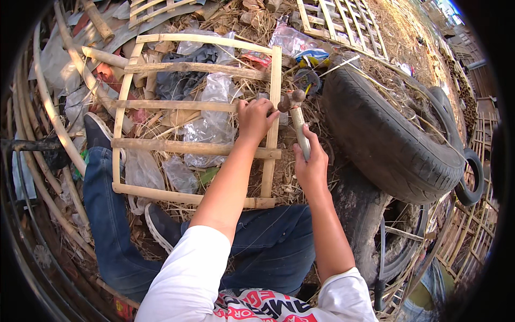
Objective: The person constructs a bamboo frame by hand, hammering a small nail into a joint where two pieces of bamboo meet.
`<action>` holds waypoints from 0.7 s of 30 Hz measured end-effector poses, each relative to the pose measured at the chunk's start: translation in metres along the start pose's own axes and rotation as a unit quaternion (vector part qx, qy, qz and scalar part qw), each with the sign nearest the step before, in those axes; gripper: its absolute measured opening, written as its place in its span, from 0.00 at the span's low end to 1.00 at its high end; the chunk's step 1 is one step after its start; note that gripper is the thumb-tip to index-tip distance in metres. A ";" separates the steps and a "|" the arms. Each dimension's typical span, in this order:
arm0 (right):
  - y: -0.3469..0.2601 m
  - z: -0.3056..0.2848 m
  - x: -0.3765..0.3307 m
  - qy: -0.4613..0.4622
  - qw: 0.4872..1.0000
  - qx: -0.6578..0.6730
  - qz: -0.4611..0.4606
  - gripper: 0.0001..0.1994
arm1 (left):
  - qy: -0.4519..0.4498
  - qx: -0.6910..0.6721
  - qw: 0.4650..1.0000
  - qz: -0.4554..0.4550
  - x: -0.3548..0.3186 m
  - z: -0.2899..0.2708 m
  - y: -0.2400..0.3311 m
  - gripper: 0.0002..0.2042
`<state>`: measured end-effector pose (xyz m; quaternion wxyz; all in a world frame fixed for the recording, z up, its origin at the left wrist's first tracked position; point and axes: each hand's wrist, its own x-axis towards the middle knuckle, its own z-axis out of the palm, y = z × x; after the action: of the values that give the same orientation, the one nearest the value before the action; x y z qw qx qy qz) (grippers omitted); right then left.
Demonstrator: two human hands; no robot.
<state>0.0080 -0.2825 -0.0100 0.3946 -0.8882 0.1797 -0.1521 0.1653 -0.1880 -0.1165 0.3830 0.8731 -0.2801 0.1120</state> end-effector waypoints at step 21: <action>0.006 0.004 0.007 -0.013 0.999 -0.003 0.040 0.20 | -0.006 0.030 1.000 -0.006 0.001 -0.003 0.000 0.10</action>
<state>0.0144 -0.2871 -0.0165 0.4003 -0.8832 0.2105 -0.1244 0.1661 -0.1863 -0.1143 0.3555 0.8865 -0.2739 0.1128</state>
